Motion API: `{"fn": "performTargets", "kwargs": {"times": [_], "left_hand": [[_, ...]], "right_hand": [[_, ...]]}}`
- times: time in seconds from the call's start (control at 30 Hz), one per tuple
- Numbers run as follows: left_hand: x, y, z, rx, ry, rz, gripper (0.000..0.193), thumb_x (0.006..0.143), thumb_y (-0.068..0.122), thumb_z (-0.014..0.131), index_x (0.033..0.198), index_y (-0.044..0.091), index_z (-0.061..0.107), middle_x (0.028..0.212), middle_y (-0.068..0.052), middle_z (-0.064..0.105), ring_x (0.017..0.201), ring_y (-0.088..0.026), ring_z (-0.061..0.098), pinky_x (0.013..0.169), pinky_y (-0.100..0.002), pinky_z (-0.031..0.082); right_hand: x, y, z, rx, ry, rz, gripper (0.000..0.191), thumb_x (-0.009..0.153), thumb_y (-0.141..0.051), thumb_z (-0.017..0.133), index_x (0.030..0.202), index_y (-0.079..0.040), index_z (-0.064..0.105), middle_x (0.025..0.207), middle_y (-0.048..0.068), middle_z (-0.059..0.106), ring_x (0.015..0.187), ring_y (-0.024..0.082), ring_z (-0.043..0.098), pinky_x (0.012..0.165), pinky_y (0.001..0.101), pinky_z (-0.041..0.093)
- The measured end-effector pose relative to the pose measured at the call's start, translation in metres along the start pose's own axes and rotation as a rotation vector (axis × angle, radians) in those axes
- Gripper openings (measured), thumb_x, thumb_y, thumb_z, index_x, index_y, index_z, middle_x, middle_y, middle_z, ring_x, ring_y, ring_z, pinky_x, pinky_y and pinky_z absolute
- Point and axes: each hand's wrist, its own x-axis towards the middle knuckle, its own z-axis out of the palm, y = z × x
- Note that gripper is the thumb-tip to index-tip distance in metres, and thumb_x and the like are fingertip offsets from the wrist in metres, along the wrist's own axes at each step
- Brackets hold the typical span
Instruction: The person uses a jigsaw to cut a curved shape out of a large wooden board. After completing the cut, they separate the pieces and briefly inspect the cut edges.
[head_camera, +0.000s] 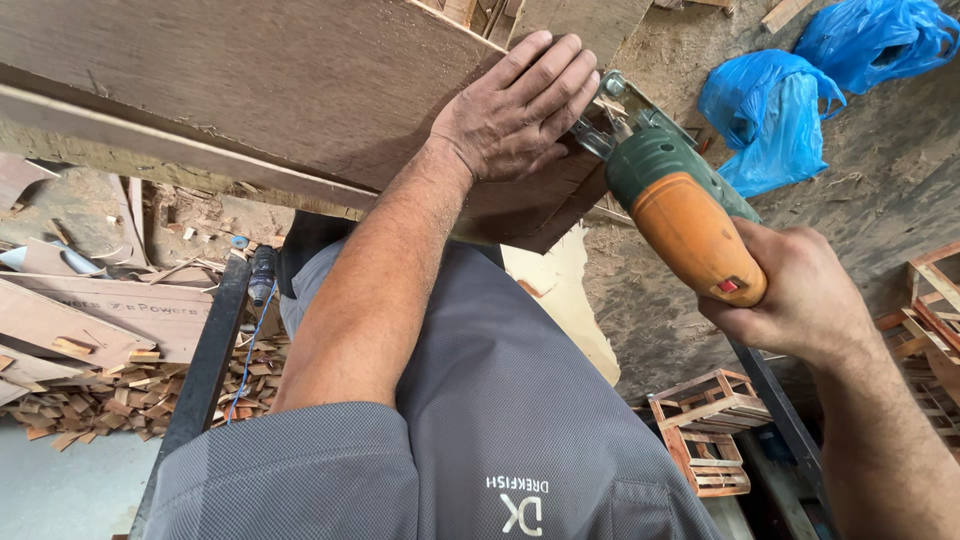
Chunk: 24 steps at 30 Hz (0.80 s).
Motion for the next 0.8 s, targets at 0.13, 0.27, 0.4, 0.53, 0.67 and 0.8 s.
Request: {"fn": "performTargets", "kwargs": {"times": [0.13, 0.27, 0.4, 0.53, 0.67, 0.8], "left_hand": [[0.000, 0.000, 0.000, -0.010, 0.008, -0.003, 0.094, 0.097, 0.062, 0.073, 0.160, 0.004, 0.036, 0.166, -0.012, 0.034, 0.157, -0.028, 0.027, 0.134, -0.046, 0.017], [-0.001, 0.000, -0.001, -0.035, 0.017, -0.006, 0.094, 0.097, 0.061, 0.074, 0.161, 0.003, 0.036, 0.167, -0.012, 0.033, 0.157, -0.028, 0.028, 0.134, -0.046, 0.019], [-0.002, 0.000, 0.000, -0.021, 0.033, -0.005, 0.091, 0.097, 0.058, 0.074, 0.160, 0.003, 0.037, 0.169, -0.011, 0.033, 0.156, -0.028, 0.029, 0.134, -0.046, 0.020], [-0.002, 0.001, 0.003, 0.005, 0.071, -0.015, 0.085, 0.103, 0.053, 0.071, 0.160, 0.001, 0.036, 0.168, -0.012, 0.033, 0.158, -0.027, 0.029, 0.136, -0.045, 0.019], [-0.002, 0.002, 0.006, -0.004, 0.078, -0.019, 0.084, 0.107, 0.054, 0.070, 0.160, -0.001, 0.036, 0.165, -0.014, 0.032, 0.158, -0.029, 0.030, 0.136, -0.046, 0.019], [-0.002, 0.001, 0.004, -0.012, 0.041, -0.016, 0.090, 0.102, 0.058, 0.072, 0.160, -0.001, 0.036, 0.164, -0.015, 0.033, 0.156, -0.030, 0.031, 0.134, -0.046, 0.021]], "right_hand": [[0.001, -0.001, -0.001, -0.005, 0.001, -0.013, 0.043, 0.060, -0.023, 0.079, 0.098, -0.005, 0.066, 0.074, 0.016, 0.071, 0.073, 0.034, 0.074, 0.071, 0.0454, 0.059], [0.001, -0.005, -0.001, 0.002, 0.003, -0.023, 0.043, 0.058, -0.020, 0.077, 0.097, -0.005, 0.067, 0.075, 0.016, 0.071, 0.073, 0.035, 0.073, 0.070, 0.0459, 0.058], [0.001, -0.009, -0.004, -0.020, -0.004, -0.010, 0.042, 0.061, -0.024, 0.081, 0.096, -0.005, 0.067, 0.074, 0.017, 0.071, 0.074, 0.037, 0.073, 0.069, 0.0466, 0.057], [0.003, -0.010, -0.003, -0.022, -0.001, -0.045, 0.039, 0.059, -0.022, 0.078, 0.092, -0.004, 0.066, 0.070, 0.016, 0.070, 0.069, 0.035, 0.072, 0.068, 0.0459, 0.057], [0.005, -0.007, -0.001, -0.041, -0.009, -0.053, 0.034, 0.064, -0.024, 0.076, 0.088, -0.004, 0.064, 0.066, 0.013, 0.068, 0.062, 0.031, 0.073, 0.069, 0.0440, 0.060], [0.001, -0.003, 0.003, -0.012, 0.037, -0.062, 0.032, 0.070, -0.025, 0.074, 0.092, -0.005, 0.064, 0.069, 0.011, 0.069, 0.060, 0.027, 0.073, 0.068, 0.0409, 0.062]]}}
